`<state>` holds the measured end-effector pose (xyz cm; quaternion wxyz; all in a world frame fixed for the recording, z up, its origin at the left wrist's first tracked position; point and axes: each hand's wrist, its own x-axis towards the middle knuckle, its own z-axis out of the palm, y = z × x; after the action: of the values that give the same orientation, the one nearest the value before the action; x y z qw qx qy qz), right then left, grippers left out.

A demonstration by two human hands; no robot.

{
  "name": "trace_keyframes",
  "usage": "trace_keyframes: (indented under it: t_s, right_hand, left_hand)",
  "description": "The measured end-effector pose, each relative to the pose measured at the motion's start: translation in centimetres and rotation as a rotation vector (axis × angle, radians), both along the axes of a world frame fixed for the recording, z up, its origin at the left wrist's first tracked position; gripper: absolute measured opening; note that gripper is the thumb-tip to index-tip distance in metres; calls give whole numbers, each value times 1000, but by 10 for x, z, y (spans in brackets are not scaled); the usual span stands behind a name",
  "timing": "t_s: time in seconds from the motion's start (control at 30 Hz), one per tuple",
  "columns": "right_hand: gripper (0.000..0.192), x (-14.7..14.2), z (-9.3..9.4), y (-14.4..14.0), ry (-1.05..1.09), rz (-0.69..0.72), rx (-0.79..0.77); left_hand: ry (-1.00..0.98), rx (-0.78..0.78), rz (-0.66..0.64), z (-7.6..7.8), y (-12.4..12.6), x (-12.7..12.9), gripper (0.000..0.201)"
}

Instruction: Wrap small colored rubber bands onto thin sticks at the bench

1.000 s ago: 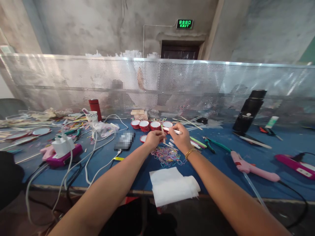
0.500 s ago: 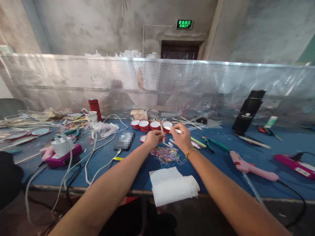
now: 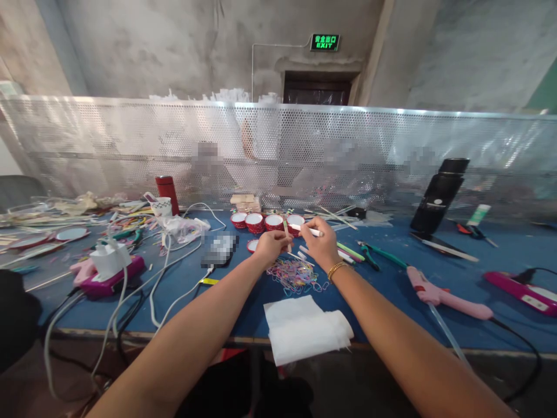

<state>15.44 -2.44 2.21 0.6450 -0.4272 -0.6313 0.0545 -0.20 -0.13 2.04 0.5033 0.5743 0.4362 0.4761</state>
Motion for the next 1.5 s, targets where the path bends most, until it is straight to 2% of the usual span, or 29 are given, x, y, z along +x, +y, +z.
trace_keyframes:
  t_s: [0.3,0.5,0.63,0.9,1.07,1.2,1.5]
  right_hand:
    - [21,-2,0,-1,-29,52,20]
    - [19,0,0,0,-9,-6,0]
    - [20,-2,0,-1,-21,14,12]
    - [19,0,-1,1,0,-30,-9]
    - [21,-2,-1,0,-30,34,-10]
    - [22,-4,-3,1,-39,68,-27]
    - [20,-1,-1,-1,-10,27,-21]
  left_hand:
    - [-29,17,-28,-2,0,2,27]
    - [-50,0,-24,1,-3,2,15]
    - [-42,-22,-16,2,-5,2,7]
    - [-2,23,1,1,0,0,23]
    - [1,28,2,1,-1,0,28]
    - [-7,27,-16,1,-2,1,28]
    - [8,17,15,1,0,0,24]
